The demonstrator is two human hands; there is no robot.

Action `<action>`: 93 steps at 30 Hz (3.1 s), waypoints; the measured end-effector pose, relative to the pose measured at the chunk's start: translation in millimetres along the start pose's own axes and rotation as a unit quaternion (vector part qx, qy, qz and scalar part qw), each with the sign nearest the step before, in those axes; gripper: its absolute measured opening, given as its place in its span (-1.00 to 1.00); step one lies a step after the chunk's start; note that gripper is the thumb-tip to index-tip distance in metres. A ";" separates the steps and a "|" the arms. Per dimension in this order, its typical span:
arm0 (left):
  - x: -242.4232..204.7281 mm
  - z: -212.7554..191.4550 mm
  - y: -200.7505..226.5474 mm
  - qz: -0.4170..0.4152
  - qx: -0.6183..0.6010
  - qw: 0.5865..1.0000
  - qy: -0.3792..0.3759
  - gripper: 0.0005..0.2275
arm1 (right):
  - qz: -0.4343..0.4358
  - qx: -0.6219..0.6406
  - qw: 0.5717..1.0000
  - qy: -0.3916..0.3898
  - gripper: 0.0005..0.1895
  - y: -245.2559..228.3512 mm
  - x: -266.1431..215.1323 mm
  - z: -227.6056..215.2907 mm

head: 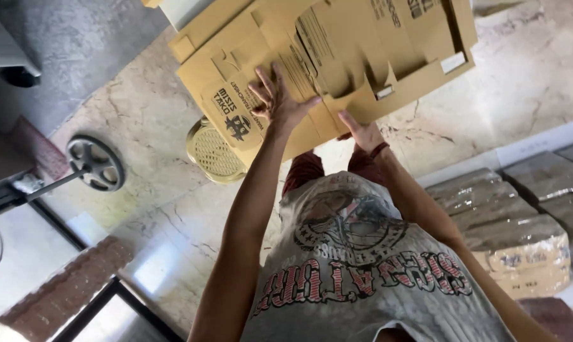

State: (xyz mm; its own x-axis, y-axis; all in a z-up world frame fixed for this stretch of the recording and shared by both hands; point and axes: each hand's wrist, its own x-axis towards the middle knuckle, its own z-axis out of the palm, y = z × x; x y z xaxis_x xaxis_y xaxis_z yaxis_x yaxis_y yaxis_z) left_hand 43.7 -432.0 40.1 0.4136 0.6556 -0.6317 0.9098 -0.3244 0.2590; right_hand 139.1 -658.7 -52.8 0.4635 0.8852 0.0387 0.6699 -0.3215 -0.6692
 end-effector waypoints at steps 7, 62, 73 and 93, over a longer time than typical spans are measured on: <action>24.7 42.6 -20.3 -0.032 -0.012 0.998 0.048 0.15 | 0.178 0.258 0.947 -0.070 -0.54 -87.7 44.6 -60.8; 4.9 17.2 -50.1 0.225 0.230 0.943 -0.086 -0.08 | 0.451 0.449 0.767 0.080 -0.63 -152.8 -4.9 34.6; -13.7 20.1 -97.2 0.289 0.359 0.886 -0.058 0.03 | 0.465 0.490 0.737 -0.038 -0.56 -162.2 -26.2 105.1; 23.2 -8.2 -107.6 0.199 0.229 0.943 -0.135 -0.02 | 0.496 0.305 0.812 0.032 -0.52 -208.0 6.6 97.2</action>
State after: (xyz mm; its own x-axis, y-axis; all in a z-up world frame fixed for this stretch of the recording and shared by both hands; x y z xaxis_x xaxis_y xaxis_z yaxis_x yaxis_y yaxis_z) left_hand -44.3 -376.4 3.5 0.6397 0.2419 -0.7295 0.5478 -0.8093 0.2121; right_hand -53.5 -553.3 14.5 0.6419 0.2673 -0.7187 -0.4546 -0.6222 -0.6374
